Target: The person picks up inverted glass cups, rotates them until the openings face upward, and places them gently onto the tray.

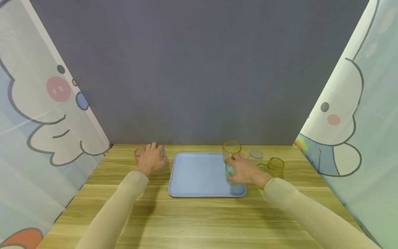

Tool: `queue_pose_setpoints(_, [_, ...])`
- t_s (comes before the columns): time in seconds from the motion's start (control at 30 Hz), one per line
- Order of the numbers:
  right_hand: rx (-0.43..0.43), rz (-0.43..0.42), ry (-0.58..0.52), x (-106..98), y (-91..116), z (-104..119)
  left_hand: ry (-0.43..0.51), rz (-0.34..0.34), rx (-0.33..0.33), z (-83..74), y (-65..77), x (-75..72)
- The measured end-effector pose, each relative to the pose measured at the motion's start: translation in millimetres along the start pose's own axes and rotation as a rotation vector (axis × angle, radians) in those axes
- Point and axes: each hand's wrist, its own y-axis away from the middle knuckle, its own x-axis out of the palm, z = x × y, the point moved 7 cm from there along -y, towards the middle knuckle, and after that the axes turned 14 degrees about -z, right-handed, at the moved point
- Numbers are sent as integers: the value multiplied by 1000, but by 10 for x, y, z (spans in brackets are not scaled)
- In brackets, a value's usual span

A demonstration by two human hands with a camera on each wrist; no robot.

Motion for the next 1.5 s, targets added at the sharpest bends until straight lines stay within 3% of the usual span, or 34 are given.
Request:
queue_pose_setpoints(1.0, [-36,-99,42,-20,-15,-37,16,-14,-10,-58,22,-14])
queue_pose_setpoints(1.5, [-46,-164,51,6,-30,-77,47,33,-43,-32,30,-2])
